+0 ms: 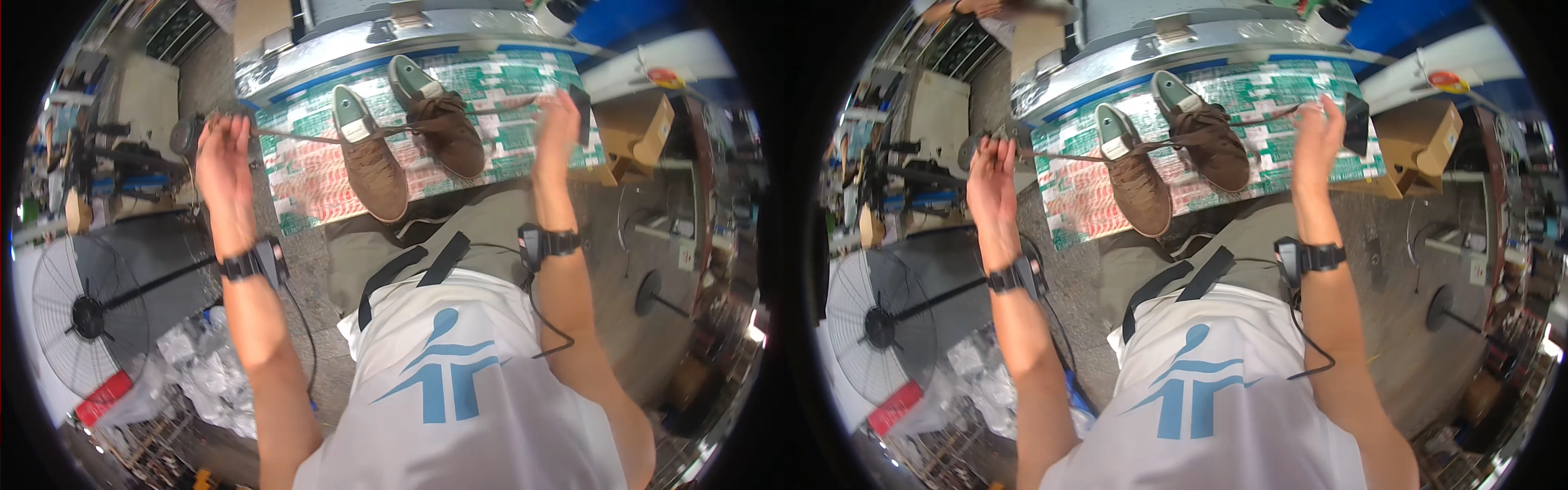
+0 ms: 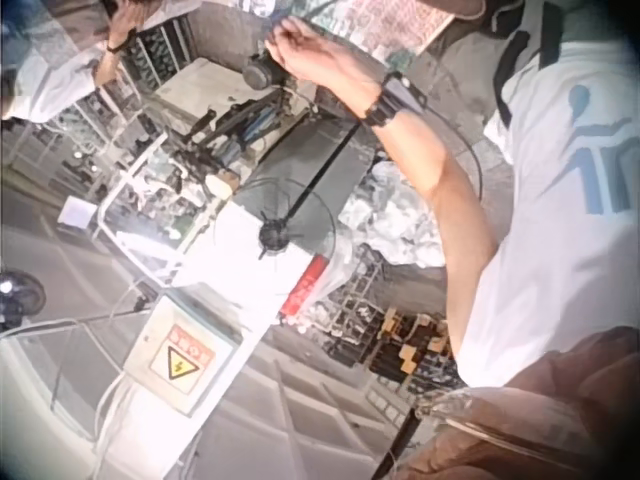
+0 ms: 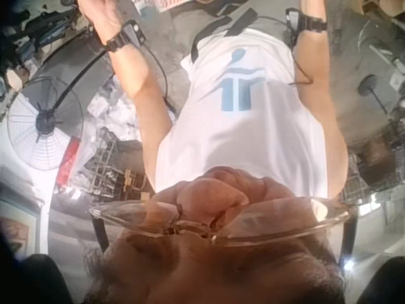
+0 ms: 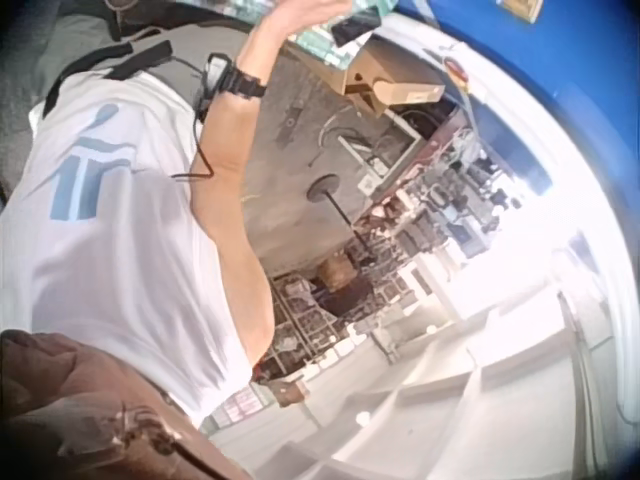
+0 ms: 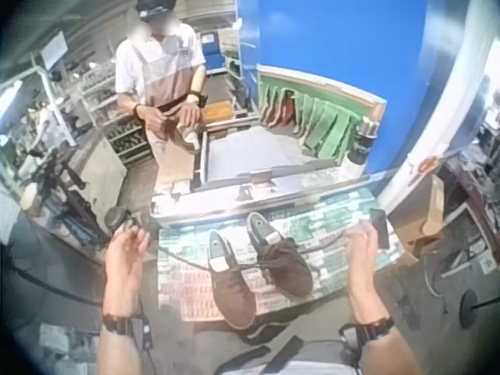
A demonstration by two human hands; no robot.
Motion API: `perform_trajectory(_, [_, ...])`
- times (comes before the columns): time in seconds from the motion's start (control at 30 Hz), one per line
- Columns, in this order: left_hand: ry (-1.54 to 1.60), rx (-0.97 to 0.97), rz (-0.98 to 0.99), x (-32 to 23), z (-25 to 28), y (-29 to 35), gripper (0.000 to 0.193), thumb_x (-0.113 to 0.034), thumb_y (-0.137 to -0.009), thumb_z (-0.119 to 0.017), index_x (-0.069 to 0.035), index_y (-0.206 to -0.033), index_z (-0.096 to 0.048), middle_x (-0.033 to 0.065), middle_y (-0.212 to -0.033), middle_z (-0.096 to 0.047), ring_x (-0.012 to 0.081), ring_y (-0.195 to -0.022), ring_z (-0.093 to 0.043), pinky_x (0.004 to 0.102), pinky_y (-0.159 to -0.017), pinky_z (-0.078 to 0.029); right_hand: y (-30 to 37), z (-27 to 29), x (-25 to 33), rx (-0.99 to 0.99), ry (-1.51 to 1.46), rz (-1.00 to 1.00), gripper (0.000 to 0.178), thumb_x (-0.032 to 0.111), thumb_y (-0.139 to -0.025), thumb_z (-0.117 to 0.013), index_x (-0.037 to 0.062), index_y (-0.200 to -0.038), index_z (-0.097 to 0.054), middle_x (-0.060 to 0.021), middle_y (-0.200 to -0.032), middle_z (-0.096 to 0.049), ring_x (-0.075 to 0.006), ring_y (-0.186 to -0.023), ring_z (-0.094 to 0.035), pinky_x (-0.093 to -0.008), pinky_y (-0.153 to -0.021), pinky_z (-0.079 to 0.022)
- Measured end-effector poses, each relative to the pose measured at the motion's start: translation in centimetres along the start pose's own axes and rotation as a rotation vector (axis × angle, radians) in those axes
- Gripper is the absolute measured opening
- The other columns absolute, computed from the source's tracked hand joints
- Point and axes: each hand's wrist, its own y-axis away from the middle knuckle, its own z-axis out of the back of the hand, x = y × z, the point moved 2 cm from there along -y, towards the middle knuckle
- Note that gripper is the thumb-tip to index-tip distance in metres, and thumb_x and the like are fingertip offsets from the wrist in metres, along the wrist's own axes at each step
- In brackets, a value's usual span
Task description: The recorder is performing assembly and finishing tasks on a pair of brown shoes, including inserting lasts, lacing, and wiping the surfaces.
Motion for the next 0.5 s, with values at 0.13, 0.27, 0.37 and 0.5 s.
perform_trajectory(0.13, [-0.450, 0.105, -0.147, 0.4, -4.8, -2.4, 0.088, -0.004, -0.103, -0.070, -0.004, -0.176, -0.020, 0.0183, -0.158, -0.051, 0.0302, -0.145, -0.056, 0.0431, -0.124, -0.043, -0.4, 2.2, 0.7, -0.036, -0.081, -0.069, 0.059, 0.039, -0.111, -0.061, 0.0006, -0.155, -0.055, -0.0100, -0.121, -0.070, -0.0171, -0.101, -0.066, -0.0324, -0.091, -0.054])
perform_trajectory(0.27, [-1.079, 0.515, -0.360, 6.8, -9.5, -2.6, 0.087, -0.027, -0.096, -0.085, -0.012, -0.170, -0.042, 0.0253, -0.174, -0.041, 0.0390, -0.159, -0.045, 0.0466, -0.127, -0.042, 3.9, -0.1, 2.3, 0.487, 0.020, -0.220, 0.066, 0.051, -0.110, -0.057, 0.0039, -0.157, -0.059, -0.0116, -0.123, -0.071, -0.0205, -0.104, -0.068, -0.0362, -0.091, -0.056])
perform_trajectory(0.37, [-1.397, 0.712, -0.191, 14.2, -12.6, -2.0, 0.078, -0.038, -0.096, -0.086, -0.015, -0.163, -0.056, 0.0251, -0.181, -0.028, 0.0432, -0.164, -0.036, 0.0460, -0.132, -0.036, 8.2, -2.8, -0.1, 0.795, 0.479, 0.438, 0.063, 0.037, -0.107, -0.067, -0.0015, -0.156, -0.058, -0.0120, -0.116, -0.072, -0.0282, -0.104, -0.070, -0.0406, -0.095, -0.056])
perform_trajectory(0.5, [-1.400, 0.884, 0.081, 18.3, -14.8, -1.6, 0.082, -0.048, -0.096, -0.083, -0.019, -0.166, -0.054, 0.0253, -0.181, -0.027, 0.0445, -0.165, -0.033, 0.0500, -0.131, -0.036, 9.4, -5.0, -0.7, 1.019, 0.399, 0.274, 0.077, 0.038, -0.091, -0.080, -0.0048, -0.152, -0.059, -0.0194, -0.118, -0.071, -0.0379, -0.109, -0.070, -0.0469, -0.101, -0.053])
